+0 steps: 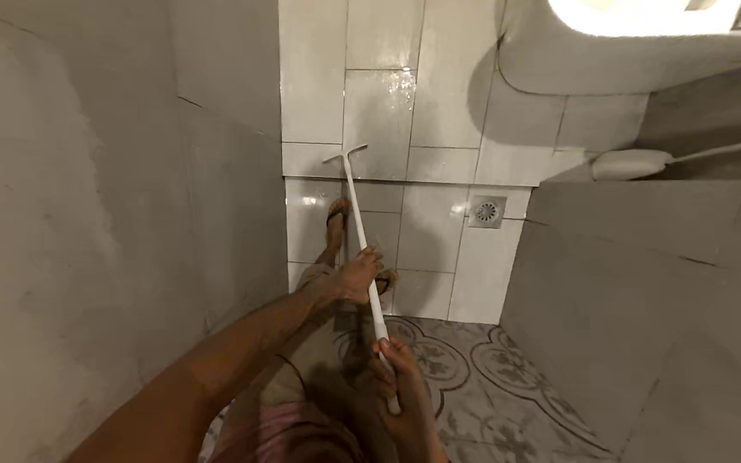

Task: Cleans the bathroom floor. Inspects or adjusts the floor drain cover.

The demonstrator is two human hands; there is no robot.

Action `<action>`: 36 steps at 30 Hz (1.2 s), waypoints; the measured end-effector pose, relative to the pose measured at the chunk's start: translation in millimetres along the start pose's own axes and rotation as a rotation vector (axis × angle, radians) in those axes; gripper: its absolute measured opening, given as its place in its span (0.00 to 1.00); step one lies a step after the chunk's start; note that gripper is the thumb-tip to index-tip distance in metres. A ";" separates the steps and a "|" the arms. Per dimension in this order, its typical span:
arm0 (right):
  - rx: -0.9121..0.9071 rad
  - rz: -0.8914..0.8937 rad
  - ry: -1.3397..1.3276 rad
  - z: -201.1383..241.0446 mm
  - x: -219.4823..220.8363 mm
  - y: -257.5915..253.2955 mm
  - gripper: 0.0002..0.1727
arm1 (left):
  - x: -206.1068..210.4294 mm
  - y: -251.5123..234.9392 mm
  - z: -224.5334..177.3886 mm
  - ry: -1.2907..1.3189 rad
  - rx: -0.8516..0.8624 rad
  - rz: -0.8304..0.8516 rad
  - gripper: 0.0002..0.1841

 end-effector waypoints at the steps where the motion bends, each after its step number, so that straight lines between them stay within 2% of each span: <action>1: -0.003 -0.040 0.035 -0.3 -16.3 11.2 0.05 | 14.9 6.2 -14.7 0.045 0.007 -0.006 0.49; 3: -0.014 -0.110 0.091 3.6 -38.9 26.2 0.07 | 32.6 10.9 -35.6 0.053 0.040 -0.040 0.48; 5: -0.030 -0.119 0.117 14.1 -51.3 42.2 0.07 | 40.8 14.5 -55.5 -0.056 0.072 -0.036 0.47; 8: -0.083 -0.071 0.217 43.4 -36.6 62.9 0.14 | 7.5 17.8 -82.2 -0.163 0.086 -0.038 0.43; 10: -0.109 -0.020 0.284 63.7 -17.9 58.8 0.17 | -25.3 14.9 -80.8 -0.147 0.035 -0.091 0.38; 12: -0.144 0.044 0.355 81.5 16.5 23.4 0.19 | -62.2 -3.4 -50.0 -0.131 -0.027 -0.230 0.32; 15: -0.077 0.158 0.305 89.1 87.0 -63.4 0.18 | -113.5 -40.6 27.8 -0.113 -0.103 -0.451 0.30; 17: 0.022 0.185 0.208 87.9 121.0 -111.7 0.17 | -132.6 -68.6 82.9 -0.144 -0.175 -0.403 0.34; 19: 0.056 0.178 0.210 102.8 122.1 -122.7 0.19 | -131.8 -88.3 95.4 -0.142 -0.230 -0.317 0.37; 20: 0.049 0.173 0.237 122.0 116.8 -119.0 0.20 | -132.8 -99.7 85.9 -0.129 -0.225 -0.315 0.38; 22: 0.057 0.100 0.267 159.6 76.7 -82.7 0.21 | -108.1 -108.9 36.6 -0.050 -0.205 -0.301 0.41; 23: 0.045 0.060 0.277 184.8 54.7 -61.5 0.21 | -90.6 -114.5 3.6 0.008 -0.192 -0.306 0.43; 26: -0.024 -0.025 0.297 269.5 -1.7 -4.8 0.22 | -73.9 -166.3 -106.0 0.153 -0.129 -0.272 0.47; 29: -0.069 -0.103 0.271 325.6 -54.8 52.2 0.19 | -45.9 -203.0 -209.5 0.178 -0.039 -0.173 0.50; 31: -0.084 -0.108 0.243 349.8 -83.8 77.2 0.15 | -30.9 -222.2 -261.3 0.133 0.030 -0.097 0.51; 33: -0.083 -0.083 0.237 364.9 -102.7 80.6 0.13 | -28.0 -236.4 -286.7 0.046 0.105 -0.078 0.49; 36: -0.112 -0.042 0.235 364.5 -108.3 67.1 0.15 | -44.1 -238.4 -285.8 -0.050 0.147 -0.077 0.49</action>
Point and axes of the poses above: each hand's wrist, its own y-axis away from the middle knuckle, its own x-axis out of the palm, z = x × y, the point moved 6 cm from there along -y, towards the middle knuckle, and after that the axes turned 13 degrees about -z, right-handed, at the moved point
